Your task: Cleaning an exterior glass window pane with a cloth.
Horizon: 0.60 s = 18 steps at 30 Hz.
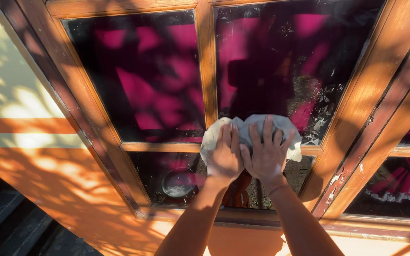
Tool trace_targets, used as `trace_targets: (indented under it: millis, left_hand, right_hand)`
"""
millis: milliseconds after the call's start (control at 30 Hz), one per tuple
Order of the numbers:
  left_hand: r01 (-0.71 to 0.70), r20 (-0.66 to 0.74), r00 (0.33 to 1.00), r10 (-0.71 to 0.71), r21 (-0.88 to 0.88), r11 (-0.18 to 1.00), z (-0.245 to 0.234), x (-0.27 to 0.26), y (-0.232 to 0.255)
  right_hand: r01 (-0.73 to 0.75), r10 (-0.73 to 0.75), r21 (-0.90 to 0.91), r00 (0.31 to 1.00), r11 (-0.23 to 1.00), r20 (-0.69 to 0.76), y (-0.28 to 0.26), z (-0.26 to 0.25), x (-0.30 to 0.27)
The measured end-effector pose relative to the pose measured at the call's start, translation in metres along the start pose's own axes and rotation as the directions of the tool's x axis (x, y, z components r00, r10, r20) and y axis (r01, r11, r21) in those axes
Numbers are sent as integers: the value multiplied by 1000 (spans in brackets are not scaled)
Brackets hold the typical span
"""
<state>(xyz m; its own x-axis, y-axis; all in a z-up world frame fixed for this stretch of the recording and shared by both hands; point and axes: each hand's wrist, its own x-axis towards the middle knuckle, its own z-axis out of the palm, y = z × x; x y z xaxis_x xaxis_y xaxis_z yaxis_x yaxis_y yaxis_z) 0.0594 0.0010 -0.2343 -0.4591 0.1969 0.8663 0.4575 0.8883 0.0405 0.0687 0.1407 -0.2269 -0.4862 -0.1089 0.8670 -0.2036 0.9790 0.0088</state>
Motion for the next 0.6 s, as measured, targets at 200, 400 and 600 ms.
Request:
trace_targets:
  millis: [200, 400, 600]
  left_hand:
    - [23, 201, 980, -3, -97, 995, 5, -53, 2]
    - [-149, 7, 989, 149, 14, 989, -25, 19, 4]
    - [-204, 6, 979, 206, -108, 973, -71, 166, 0]
  right_hand:
    - [-2, -4, 156, 999, 988, 38, -11, -2, -50]
    - [102, -96, 248, 995, 963, -38, 1, -28, 18]
    - [196, -165, 146, 965, 970, -202, 18, -74, 144]
